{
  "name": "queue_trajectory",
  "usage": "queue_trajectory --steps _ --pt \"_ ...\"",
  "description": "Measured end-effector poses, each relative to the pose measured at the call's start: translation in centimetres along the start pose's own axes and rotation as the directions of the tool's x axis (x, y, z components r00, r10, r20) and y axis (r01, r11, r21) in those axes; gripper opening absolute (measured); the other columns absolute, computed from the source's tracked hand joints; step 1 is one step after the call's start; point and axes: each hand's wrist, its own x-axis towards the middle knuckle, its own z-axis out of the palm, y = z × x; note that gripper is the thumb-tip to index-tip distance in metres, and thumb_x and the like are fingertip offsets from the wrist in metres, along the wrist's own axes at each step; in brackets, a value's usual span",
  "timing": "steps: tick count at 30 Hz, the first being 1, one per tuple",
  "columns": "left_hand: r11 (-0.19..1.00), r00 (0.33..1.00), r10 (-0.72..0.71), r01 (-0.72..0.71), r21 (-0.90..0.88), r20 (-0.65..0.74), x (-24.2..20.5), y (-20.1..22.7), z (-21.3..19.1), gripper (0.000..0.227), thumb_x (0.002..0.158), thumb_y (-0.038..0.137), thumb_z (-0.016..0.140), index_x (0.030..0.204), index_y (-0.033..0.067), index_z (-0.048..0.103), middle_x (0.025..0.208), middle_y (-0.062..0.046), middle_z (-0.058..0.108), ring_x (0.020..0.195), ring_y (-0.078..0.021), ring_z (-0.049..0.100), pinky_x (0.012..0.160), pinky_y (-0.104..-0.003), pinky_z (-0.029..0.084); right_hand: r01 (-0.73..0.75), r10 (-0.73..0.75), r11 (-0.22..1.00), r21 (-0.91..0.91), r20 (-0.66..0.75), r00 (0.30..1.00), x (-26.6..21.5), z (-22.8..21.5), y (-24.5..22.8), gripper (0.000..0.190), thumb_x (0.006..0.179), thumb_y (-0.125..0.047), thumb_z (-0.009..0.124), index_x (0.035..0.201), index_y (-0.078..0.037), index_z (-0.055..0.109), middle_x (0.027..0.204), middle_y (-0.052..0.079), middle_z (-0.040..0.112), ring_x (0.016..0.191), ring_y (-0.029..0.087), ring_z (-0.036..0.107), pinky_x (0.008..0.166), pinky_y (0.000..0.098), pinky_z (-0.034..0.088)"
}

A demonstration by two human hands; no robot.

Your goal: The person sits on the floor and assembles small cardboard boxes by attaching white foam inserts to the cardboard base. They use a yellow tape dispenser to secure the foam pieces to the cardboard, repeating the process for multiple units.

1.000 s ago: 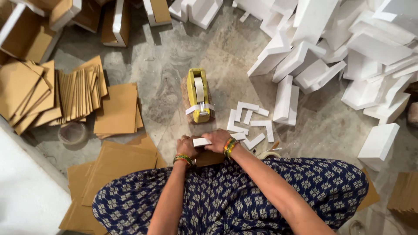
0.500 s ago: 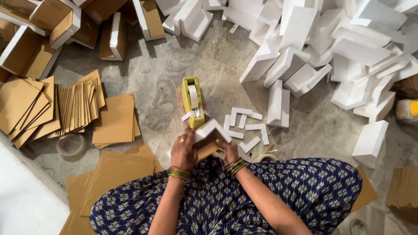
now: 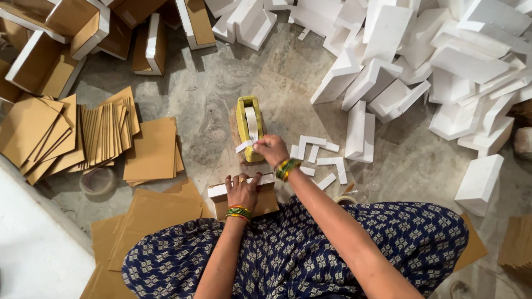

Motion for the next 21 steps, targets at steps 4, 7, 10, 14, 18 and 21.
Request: queue_trajectory --steps 4,7,10,14,18,21 --pt "1.0 0.999 0.009 -0.008 -0.017 0.036 -0.4 -0.3 0.6 0.041 0.087 0.03 0.068 0.128 0.0301 0.066 0.112 -0.012 0.068 0.106 -0.0321 0.061 0.103 -0.054 0.036 -0.317 0.323 0.945 -0.078 0.083 0.943 -8.4 -3.7 -2.6 0.03 0.09 -0.037 0.075 0.108 -0.012 0.075 0.07 0.005 0.064 0.058 0.013 0.057 0.053 0.0265 0.048" --pt "1.0 0.998 0.023 -0.023 -0.008 0.055 0.5 -0.7 0.6 0.043 0.087 0.03 0.069 0.129 0.0298 0.065 0.113 -0.013 0.068 0.105 -0.0316 0.062 0.101 -0.052 0.038 -0.377 0.348 0.921 0.096 0.23 0.909 -14.2 -4.5 -2.2 0.022 0.084 -0.024 0.079 0.101 -0.01 0.075 0.081 0.0 0.074 0.067 0.006 0.065 0.06 0.02 0.056" --pt "1.0 0.998 0.021 -0.021 0.001 0.061 0.9 -0.8 0.6 0.046 0.084 0.03 0.07 0.13 0.0292 0.065 0.113 -0.013 0.068 0.104 -0.0319 0.062 0.101 -0.051 0.038 -0.412 0.377 0.908 0.082 0.272 0.885 -16.9 -2.7 1.6 0.021 0.084 -0.014 0.08 0.105 -0.009 0.077 0.094 0.002 0.079 0.079 0.009 0.072 0.074 0.0234 0.061" --pt "0.999 0.997 0.033 -0.035 0.028 0.075 0.7 -0.6 0.3 0.05 0.082 0.03 0.072 0.131 0.026 0.065 0.113 -0.013 0.068 0.106 -0.0314 0.061 0.1 -0.05 0.038 -0.463 0.466 0.885 -0.057 0.124 0.876 -15.9 -0.1 8.2 0.028 0.083 -0.017 0.081 0.11 -0.012 0.078 0.104 0.003 0.079 0.087 0.012 0.075 0.081 0.0283 0.061" --pt "0.996 0.992 -0.013 0.002 0.09 0.129 1.2 0.1 -0.2 0.071 0.064 0.035 0.08 0.13 0.0149 0.064 0.111 -0.012 0.067 0.105 -0.0278 0.061 0.1 -0.048 0.036 -0.404 0.416 0.893 -0.198 0.025 0.909 -13.7 1.3 10.9 0.023 0.079 -0.017 0.085 0.099 -0.005 0.082 0.091 0.009 0.081 0.08 0.017 0.076 0.078 0.0309 0.06" --pt "0.988 0.977 -0.145 0.135 0.071 0.158 1.3 0.8 -0.1 0.066 0.066 0.055 0.083 0.113 0.0119 0.065 0.111 -0.011 0.066 0.11 -0.0289 0.059 0.103 -0.047 0.036 -0.409 0.422 0.881 -0.239 0.005 0.906 -13.4 2.1 10.4 0.021 0.077 -0.018 0.083 0.094 -0.006 0.081 0.087 0.008 0.08 0.078 0.016 0.076 0.076 0.0306 0.06"
